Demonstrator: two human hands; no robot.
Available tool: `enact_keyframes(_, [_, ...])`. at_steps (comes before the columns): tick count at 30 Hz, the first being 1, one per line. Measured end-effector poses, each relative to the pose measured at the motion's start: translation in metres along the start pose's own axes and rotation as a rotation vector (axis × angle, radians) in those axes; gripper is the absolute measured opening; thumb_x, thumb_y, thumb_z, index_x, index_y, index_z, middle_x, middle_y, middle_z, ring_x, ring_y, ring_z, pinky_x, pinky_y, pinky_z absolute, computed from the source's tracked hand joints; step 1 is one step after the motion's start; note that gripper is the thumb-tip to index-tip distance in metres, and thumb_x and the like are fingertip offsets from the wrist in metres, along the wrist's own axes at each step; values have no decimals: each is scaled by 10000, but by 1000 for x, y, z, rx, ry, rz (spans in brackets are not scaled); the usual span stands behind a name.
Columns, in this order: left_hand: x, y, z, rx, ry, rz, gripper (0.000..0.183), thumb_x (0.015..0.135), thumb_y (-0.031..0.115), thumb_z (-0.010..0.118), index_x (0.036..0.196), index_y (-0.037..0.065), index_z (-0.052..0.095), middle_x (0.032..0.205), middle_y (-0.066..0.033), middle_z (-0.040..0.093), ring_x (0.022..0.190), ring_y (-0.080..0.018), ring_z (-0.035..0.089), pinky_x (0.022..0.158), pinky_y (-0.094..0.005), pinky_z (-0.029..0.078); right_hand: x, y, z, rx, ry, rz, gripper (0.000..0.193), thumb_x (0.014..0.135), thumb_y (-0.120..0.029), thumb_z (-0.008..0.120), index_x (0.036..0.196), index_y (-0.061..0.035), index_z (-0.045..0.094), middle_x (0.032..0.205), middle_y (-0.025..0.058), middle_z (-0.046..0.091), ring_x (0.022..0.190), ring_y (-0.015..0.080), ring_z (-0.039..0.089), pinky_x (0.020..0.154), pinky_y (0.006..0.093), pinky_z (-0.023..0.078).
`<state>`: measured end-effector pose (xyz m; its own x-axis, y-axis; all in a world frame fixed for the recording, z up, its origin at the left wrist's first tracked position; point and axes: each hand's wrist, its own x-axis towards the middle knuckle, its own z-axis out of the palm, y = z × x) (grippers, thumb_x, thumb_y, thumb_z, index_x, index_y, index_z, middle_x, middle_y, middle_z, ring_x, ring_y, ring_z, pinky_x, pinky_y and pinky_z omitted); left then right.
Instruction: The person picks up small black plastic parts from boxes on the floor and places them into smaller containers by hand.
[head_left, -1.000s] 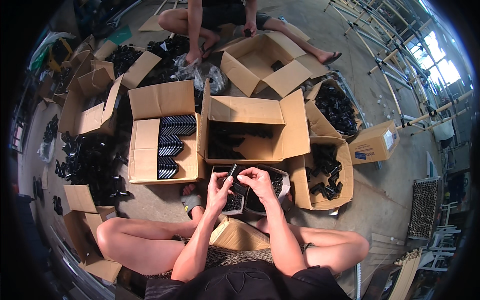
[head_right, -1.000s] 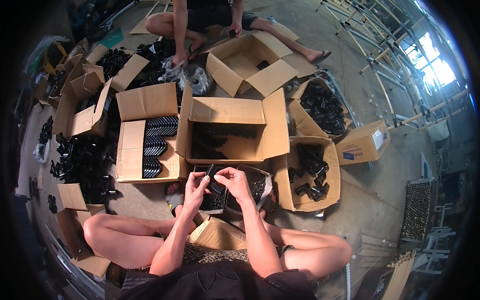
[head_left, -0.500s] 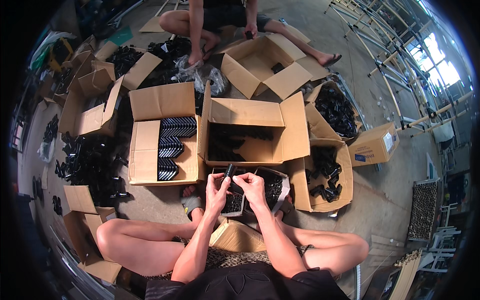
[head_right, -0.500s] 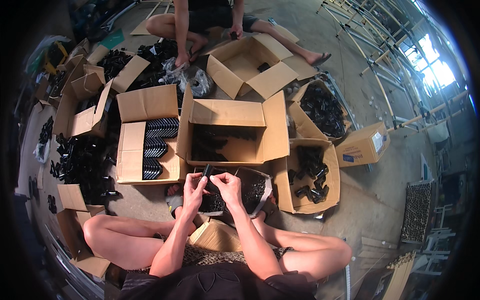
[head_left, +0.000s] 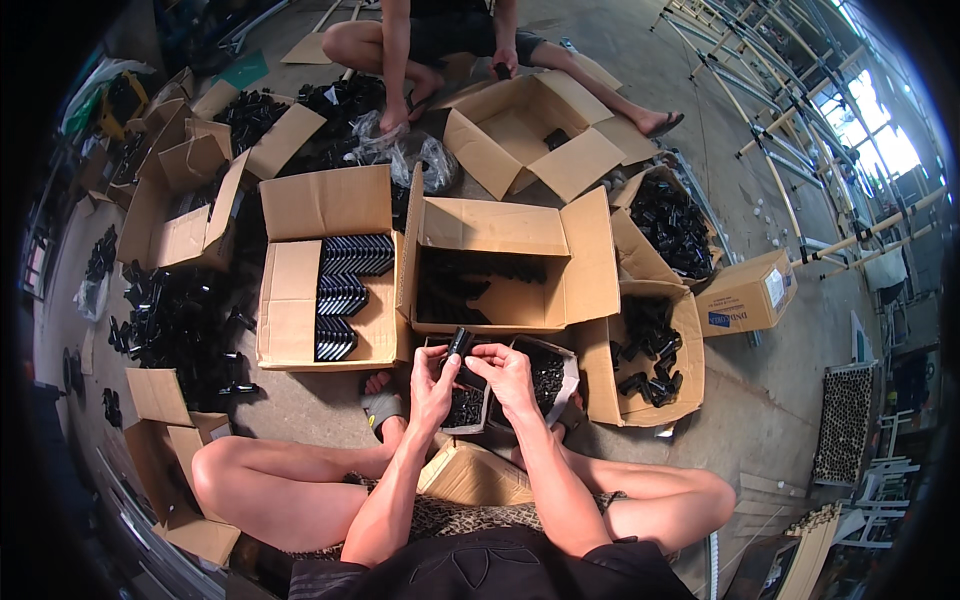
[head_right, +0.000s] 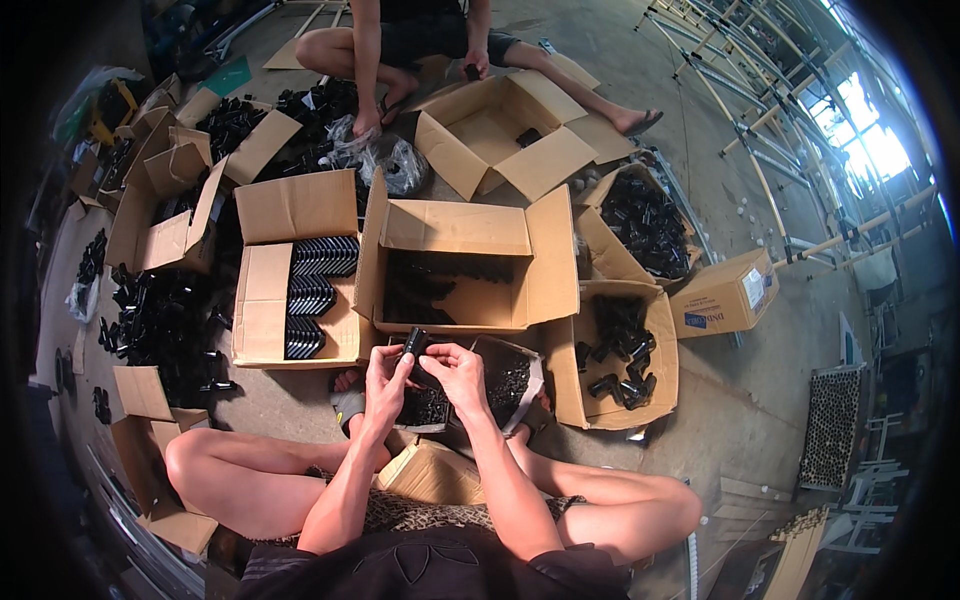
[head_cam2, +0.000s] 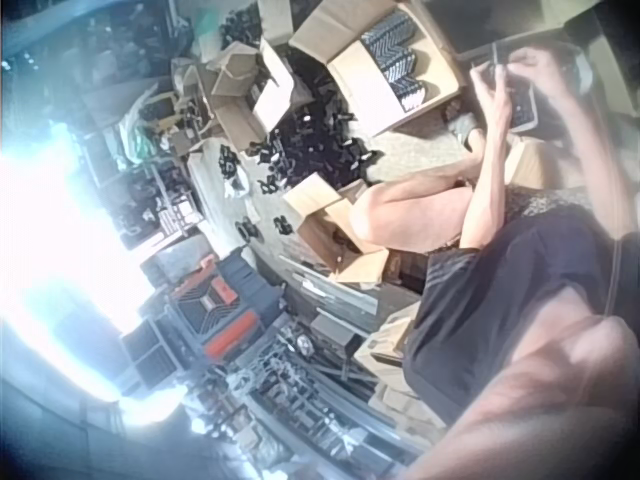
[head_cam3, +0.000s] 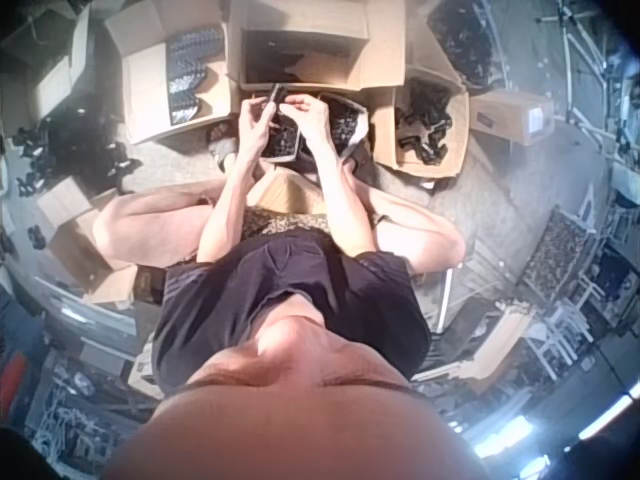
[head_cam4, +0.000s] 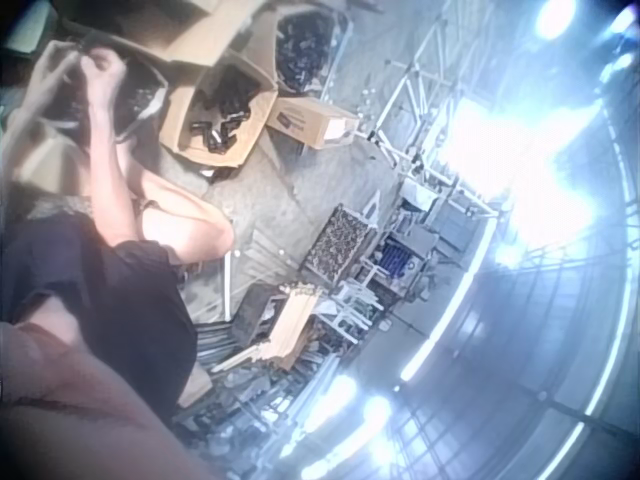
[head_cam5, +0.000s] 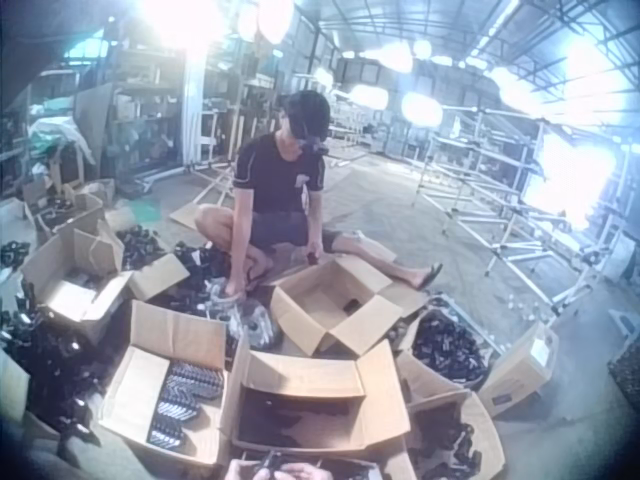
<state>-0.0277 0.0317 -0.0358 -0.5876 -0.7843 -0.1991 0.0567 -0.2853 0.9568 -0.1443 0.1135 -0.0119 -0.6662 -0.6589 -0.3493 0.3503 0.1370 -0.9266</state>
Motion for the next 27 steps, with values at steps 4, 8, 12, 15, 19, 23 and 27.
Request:
enact_keyframes(4, [0, 0, 1, 30, 12, 5, 289, 970, 173, 639, 1140, -9, 494, 967, -85, 636, 808, -87, 585, 636, -226, 504, 1, 6, 1, -28, 11, -1, 124, 838, -34, 748, 941, 29, 718, 852, 43, 715, 752, 71, 643, 671, 202, 513])
enact_keyframes(8, [1, -4, -2, 83, 9, 39, 272, 978, 160, 627, 1146, -3, 488, 961, -71, 630, 800, -77, 580, 628, -223, 519, 0, 5, 3, -123, 29, -43, 123, 840, -27, 741, 949, 27, 720, 852, 43, 715, 751, 71, 644, 686, 203, 514])
enact_keyframes(12, [2, -9, -2, 94, 3, 54, 262, 983, 147, 616, 1150, -4, 481, 971, -76, 626, 806, -82, 585, 615, -231, 547, 2, 7, -1, -57, -16, -25, 146, 836, -41, 755, 966, 12, 716, 854, 16, 695, 742, 54, 609, 683, 203, 487])
enact_keyframes(15, [0, -7, -1, 65, 19, 8, 303, 963, 180, 650, 1146, -13, 505, 971, -91, 628, 844, -106, 579, 687, -247, 491, 2, 7, -4, -28, -40, 12, 144, 842, -50, 753, 964, 13, 714, 854, 12, 692, 746, 52, 603, 692, 205, 484])
enact_keyframes(19, [1, -4, -1, 44, 19, 2, 301, 962, 180, 652, 1139, -16, 507, 968, -84, 622, 847, -103, 578, 694, -243, 494, 3, 8, -3, -42, -33, 39, 152, 850, -75, 754, 967, 12, 714, 854, 8, 689, 752, 50, 595, 695, 204, 480])
enact_keyframes(23, [1, -4, -1, 29, 28, -1, 297, 962, 177, 653, 1132, -20, 510, 969, -76, 616, 851, -98, 576, 698, -237, 496, 4, 12, -1, -96, -24, 48, 158, 853, -89, 755, 968, 12, 714, 849, 4, 686, 750, 48, 589, 691, 204, 476])
enact_keyframes(27, [0, 1, 0, 57, 22, 2, 296, 960, 173, 656, 1131, -21, 513, 970, -71, 610, 859, -98, 573, 713, -236, 493, 6, 7, -8, -229, -65, 67, 171, 846, -82, 757, 979, 15, 710, 846, 3, 683, 748, 47, 586, 692, 207, 477])
